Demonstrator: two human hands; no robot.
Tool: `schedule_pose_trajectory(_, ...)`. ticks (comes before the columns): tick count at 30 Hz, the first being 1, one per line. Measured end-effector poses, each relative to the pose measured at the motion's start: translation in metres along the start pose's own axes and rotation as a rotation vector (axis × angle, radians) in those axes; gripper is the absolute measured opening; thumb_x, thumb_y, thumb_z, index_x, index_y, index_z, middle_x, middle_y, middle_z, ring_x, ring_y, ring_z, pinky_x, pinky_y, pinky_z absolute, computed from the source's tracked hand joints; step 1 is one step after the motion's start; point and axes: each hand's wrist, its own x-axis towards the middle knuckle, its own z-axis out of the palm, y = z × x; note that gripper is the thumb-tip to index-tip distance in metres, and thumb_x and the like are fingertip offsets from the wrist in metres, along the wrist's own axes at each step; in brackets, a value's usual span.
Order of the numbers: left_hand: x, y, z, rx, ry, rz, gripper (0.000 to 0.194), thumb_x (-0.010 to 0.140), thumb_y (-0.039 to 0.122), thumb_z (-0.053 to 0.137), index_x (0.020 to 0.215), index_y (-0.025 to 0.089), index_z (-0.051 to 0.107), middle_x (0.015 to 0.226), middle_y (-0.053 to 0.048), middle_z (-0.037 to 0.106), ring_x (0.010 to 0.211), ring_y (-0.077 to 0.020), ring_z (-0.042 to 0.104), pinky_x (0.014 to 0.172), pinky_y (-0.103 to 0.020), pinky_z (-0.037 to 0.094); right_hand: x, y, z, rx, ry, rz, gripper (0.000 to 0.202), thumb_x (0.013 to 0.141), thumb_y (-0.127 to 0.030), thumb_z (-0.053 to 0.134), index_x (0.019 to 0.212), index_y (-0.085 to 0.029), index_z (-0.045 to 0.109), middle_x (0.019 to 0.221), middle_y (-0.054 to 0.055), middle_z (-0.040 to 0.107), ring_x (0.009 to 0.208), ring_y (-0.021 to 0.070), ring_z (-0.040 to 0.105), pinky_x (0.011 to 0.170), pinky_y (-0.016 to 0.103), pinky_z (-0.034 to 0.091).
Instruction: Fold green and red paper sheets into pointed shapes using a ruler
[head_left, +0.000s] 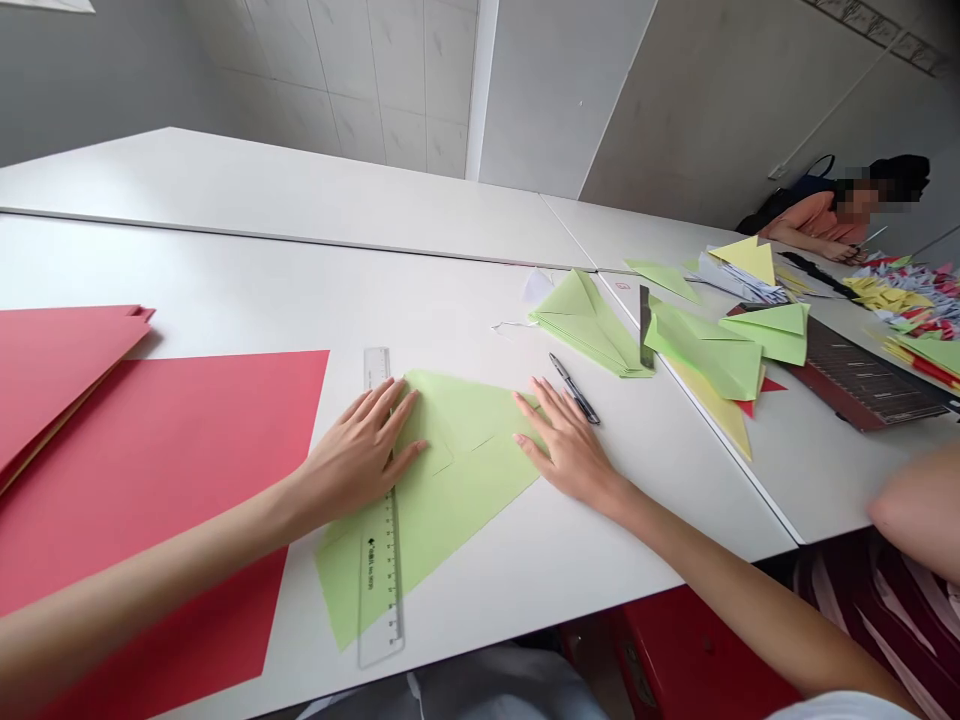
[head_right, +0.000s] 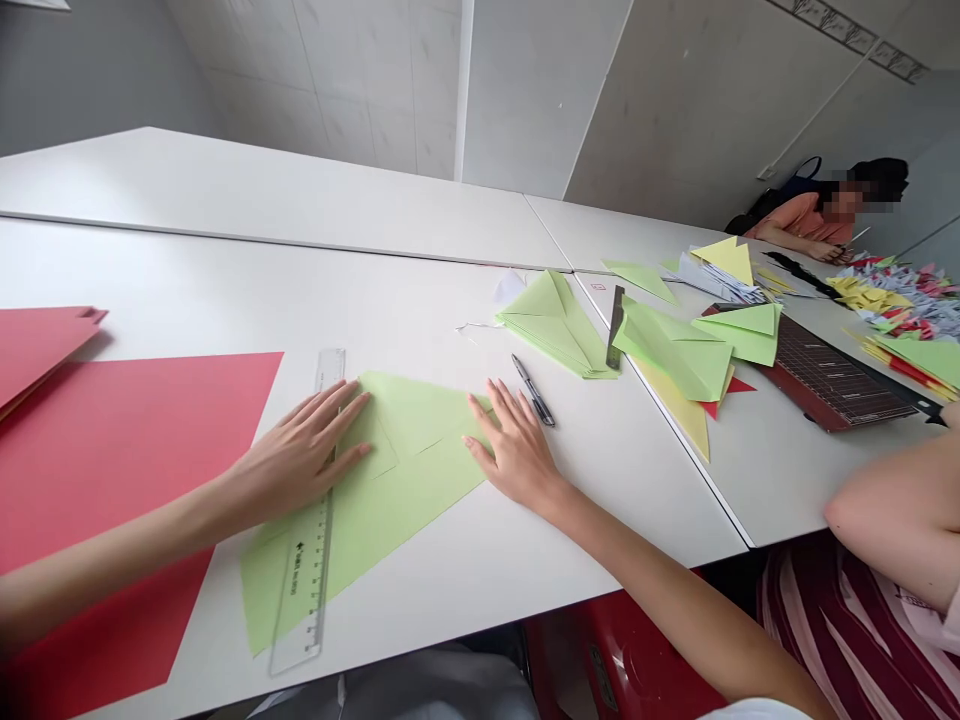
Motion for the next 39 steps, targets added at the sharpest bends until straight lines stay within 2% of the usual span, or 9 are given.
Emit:
schedule_pose_trajectory(5,0.01,-0.019,-0.005,-0.054,-0.09,0.131,0.064,0.102,0.055,0.018,0.156,0.021,0.018,0.163,-0.003,0.017,0.151,-0.0234,0.013,0.125,-0.047,0.012,0.021,-0.013,-0.005,0.055,-0.11,-0.204,0.062,0.098,-0.049,0.045,0.151,-0.016,0.039,0.16,0.014,0.027,0.151,0.0263,0.018,0.122,0.053,0.02)
schedule_pose_trajectory(9,0.016,-0.026,-0.012,-0.094,-0.119,0.196,0.057,0.104,0.046,0.022,0.156,0.027,0.011,0.162,0.002,0.016,0.151,-0.0207,0.012,0.125,-0.045,0.01,0.034,-0.025,-0.001,0.126,-0.166,-0.307,0.063,0.098,-0.051,0.047,0.151,-0.019,0.039,0.16,0.012,0.028,0.152,0.0245,0.017,0.123,0.052,0.02)
schedule_pose_trajectory(14,0.016,-0.027,-0.011,-0.123,-0.11,0.22,0.056,0.104,0.04,0.024,0.157,0.027,0.011,0.162,0.0,0.015,0.151,-0.0213,0.014,0.125,-0.045,0.011,0.037,-0.024,0.001,0.161,-0.189,-0.291,0.061,0.098,-0.049,0.048,0.15,-0.019,0.041,0.16,0.01,0.029,0.151,0.0239,0.017,0.123,0.049,0.023)
schedule_pose_trajectory(18,0.016,-0.027,-0.007,-0.134,-0.087,0.226,0.056,0.104,0.04,0.026,0.156,0.028,0.012,0.162,0.001,0.016,0.151,-0.0219,0.014,0.126,-0.045,0.012,0.037,-0.017,0.0,0.158,-0.208,-0.332,0.062,0.098,-0.052,0.047,0.151,-0.02,0.041,0.161,0.009,0.025,0.152,0.024,0.015,0.123,0.049,0.023)
schedule_pose_trajectory(24,0.015,-0.027,-0.011,-0.098,-0.066,0.258,0.054,0.103,0.037,0.029,0.156,0.029,0.02,0.162,0.001,0.02,0.15,-0.0214,0.02,0.125,-0.045,0.015,0.036,-0.012,0.002,0.164,-0.206,-0.368,0.061,0.099,-0.051,0.045,0.152,-0.022,0.037,0.162,0.007,0.023,0.152,0.023,0.014,0.123,0.048,0.023)
schedule_pose_trajectory(29,0.018,-0.016,-0.011,-0.055,-0.016,0.289,0.051,0.103,0.033,0.029,0.152,0.021,0.031,0.157,-0.004,0.034,0.147,-0.0222,0.028,0.124,-0.044,0.021,0.036,-0.013,0.005,0.165,-0.186,-0.372,0.06,0.099,-0.051,0.044,0.152,-0.023,0.037,0.162,0.006,0.024,0.152,0.0226,0.014,0.123,0.048,0.024)
schedule_pose_trajectory(34,0.023,-0.008,-0.003,-0.015,0.052,0.263,0.057,0.102,0.04,0.034,0.146,0.004,0.038,0.152,-0.019,0.04,0.141,-0.03,0.039,0.117,-0.045,0.035,0.035,-0.012,0.006,0.206,-0.143,-0.367,0.07,0.097,-0.051,0.048,0.154,-0.013,0.032,0.16,0.01,0.029,0.151,0.0221,0.02,0.123,0.044,0.026)
schedule_pose_trajectory(36,0.024,-0.008,-0.001,-0.017,0.059,0.265,0.057,0.102,0.041,0.035,0.145,0.004,0.039,0.151,-0.02,0.041,0.14,-0.0313,0.039,0.116,-0.047,0.037,0.034,-0.01,0.006,0.221,-0.109,-0.361,0.072,0.096,-0.051,0.05,0.153,-0.01,0.032,0.158,0.014,0.032,0.15,0.0222,0.024,0.122,0.043,0.028)
schedule_pose_trajectory(39,0.024,-0.01,-0.001,-0.032,0.057,0.284,0.053,0.102,0.04,0.036,0.143,0.007,0.041,0.151,-0.018,0.041,0.14,-0.0312,0.04,0.116,-0.047,0.037,0.034,-0.009,0.006,0.227,-0.081,-0.361,0.071,0.095,-0.054,0.052,0.151,-0.013,0.038,0.158,0.017,0.031,0.149,0.0244,0.027,0.12,0.046,0.03)
